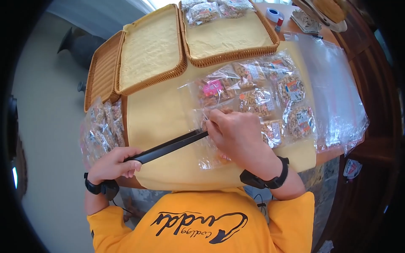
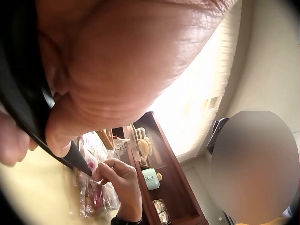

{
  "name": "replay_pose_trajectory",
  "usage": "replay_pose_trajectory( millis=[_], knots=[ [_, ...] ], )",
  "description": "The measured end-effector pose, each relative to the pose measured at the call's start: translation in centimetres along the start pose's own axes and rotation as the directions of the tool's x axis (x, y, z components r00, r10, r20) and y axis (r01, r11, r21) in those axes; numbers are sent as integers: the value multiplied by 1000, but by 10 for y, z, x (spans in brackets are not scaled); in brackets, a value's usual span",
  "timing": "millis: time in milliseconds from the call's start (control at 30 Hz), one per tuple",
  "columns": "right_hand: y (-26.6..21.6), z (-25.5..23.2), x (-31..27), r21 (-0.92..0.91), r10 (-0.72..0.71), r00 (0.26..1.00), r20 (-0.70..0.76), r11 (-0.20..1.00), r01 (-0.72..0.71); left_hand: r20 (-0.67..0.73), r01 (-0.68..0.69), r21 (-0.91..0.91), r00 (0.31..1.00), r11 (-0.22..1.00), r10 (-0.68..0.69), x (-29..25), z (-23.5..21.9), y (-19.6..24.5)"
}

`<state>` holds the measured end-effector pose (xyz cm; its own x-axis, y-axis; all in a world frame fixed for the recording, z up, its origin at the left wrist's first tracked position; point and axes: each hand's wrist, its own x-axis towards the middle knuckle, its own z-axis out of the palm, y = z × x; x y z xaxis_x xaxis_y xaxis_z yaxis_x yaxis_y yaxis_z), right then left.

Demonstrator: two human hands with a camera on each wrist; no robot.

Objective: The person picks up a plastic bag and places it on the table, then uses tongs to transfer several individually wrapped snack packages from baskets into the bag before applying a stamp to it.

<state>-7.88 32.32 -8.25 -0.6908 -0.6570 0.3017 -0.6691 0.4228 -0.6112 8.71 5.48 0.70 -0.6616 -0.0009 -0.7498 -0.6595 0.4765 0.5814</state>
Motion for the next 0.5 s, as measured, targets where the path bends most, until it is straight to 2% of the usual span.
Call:
replay_pose_trajectory(
  millis=[167, 233, 267, 300, 367, 400, 433, 500],
  knots=[
    [-3, -4, 2, 19, 30, 999, 30, 999, -31, -30, -23, -80, 999, 997, 21, -25, -22, -5],
    [-3, -4, 2, 12, 54, 998, 39, 998, -54, -146, -71, -279, 989, 958, 30, -39, -33, -10],
    [-3, -4, 1, 16, 45, 998, 36, 999, -46, -234, -68, -355, 972, 932, -18, -43, -34, -2],
    [-3, -4, 1, 11, 44, 998, 36, 999, -45, -244, -72, -355, 970, 932, -18, -39, -32, 1],
    [-3, -2, 1, 7, 35, 999, 40, 999, -36, -470, -244, -370, 882, 896, 46, -20, -27, 5],
    [-4, -2, 2, 7, 25, 999, 30, 1000, -25, -565, -273, -272, 821, 923, 77, -6, -27, 4],
    [-4, -1, 2, 5, 15, 1000, 21, 1000, -15, -571, -276, -275, 818, 921, 75, 8, -32, 2],
    [-2, 1, 3, 9, -2, 1000, 19, 1000, 2, -658, -275, -33, 729, 961, 186, 35, -51, 2]
  ],
)
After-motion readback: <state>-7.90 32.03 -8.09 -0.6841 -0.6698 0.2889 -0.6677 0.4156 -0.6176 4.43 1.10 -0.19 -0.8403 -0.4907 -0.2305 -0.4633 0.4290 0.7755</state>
